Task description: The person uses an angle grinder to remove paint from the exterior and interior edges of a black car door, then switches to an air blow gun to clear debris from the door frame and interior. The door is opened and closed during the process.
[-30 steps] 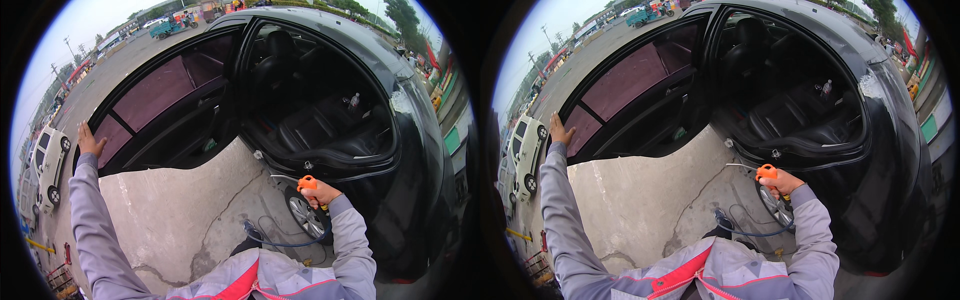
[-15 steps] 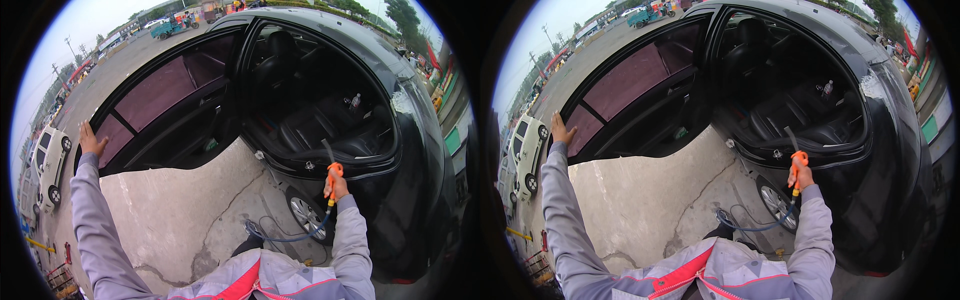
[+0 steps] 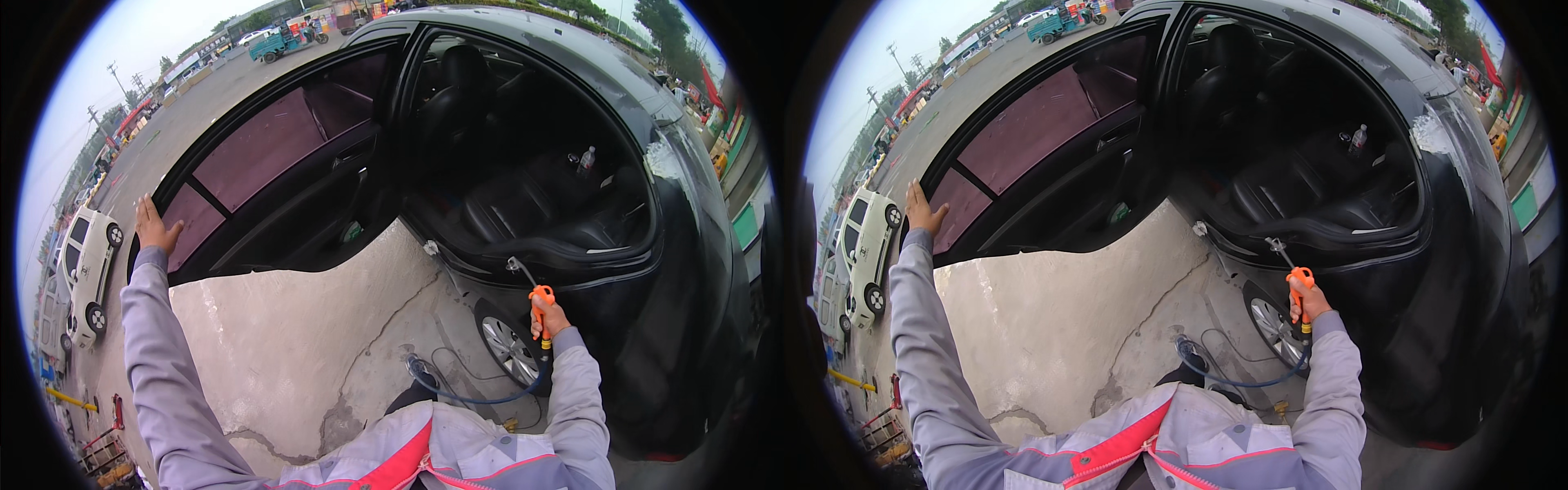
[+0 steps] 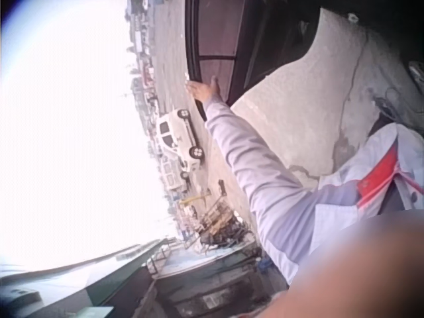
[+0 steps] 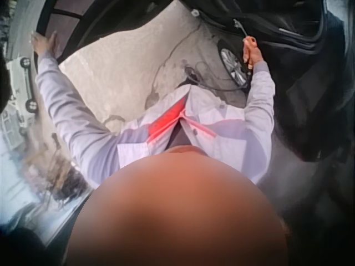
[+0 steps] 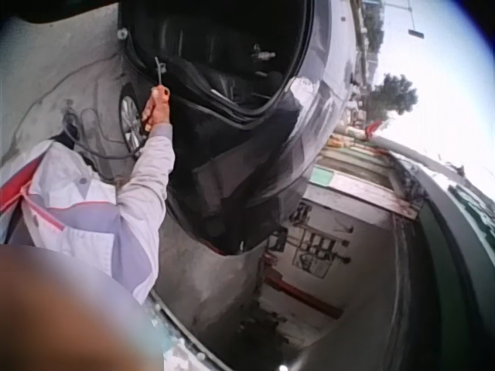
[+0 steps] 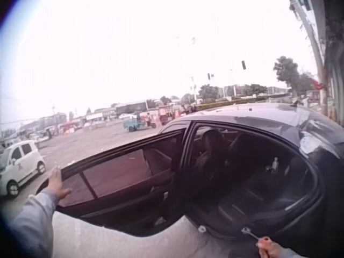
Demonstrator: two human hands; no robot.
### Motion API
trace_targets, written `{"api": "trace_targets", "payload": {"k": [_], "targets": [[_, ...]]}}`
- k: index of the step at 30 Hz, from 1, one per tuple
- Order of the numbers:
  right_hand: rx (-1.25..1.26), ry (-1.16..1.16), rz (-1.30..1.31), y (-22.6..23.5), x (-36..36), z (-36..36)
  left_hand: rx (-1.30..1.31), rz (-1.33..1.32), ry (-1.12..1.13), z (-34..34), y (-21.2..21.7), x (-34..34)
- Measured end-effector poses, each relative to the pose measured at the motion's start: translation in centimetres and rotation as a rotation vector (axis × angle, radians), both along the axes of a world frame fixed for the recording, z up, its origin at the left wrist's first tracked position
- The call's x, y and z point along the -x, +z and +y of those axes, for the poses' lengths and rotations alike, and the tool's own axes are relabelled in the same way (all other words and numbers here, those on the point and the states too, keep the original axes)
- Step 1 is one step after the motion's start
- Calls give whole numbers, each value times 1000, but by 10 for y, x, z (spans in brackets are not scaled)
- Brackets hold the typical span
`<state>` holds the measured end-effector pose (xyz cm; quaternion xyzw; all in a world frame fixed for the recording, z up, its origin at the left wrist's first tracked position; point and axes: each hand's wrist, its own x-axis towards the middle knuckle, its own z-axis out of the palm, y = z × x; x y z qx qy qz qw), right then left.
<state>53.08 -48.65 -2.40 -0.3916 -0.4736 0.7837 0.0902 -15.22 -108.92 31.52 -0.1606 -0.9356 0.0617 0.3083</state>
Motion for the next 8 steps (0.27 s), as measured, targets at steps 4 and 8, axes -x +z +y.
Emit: {"api": "trace_targets", "payload": {"k": [4,8], "targets": [[-40,-384,54,-7,14,6,24,29,27,-11,-8,6],[-109,34,-5,-10,16,-3,41,64,1,-12,-13,14]]}}
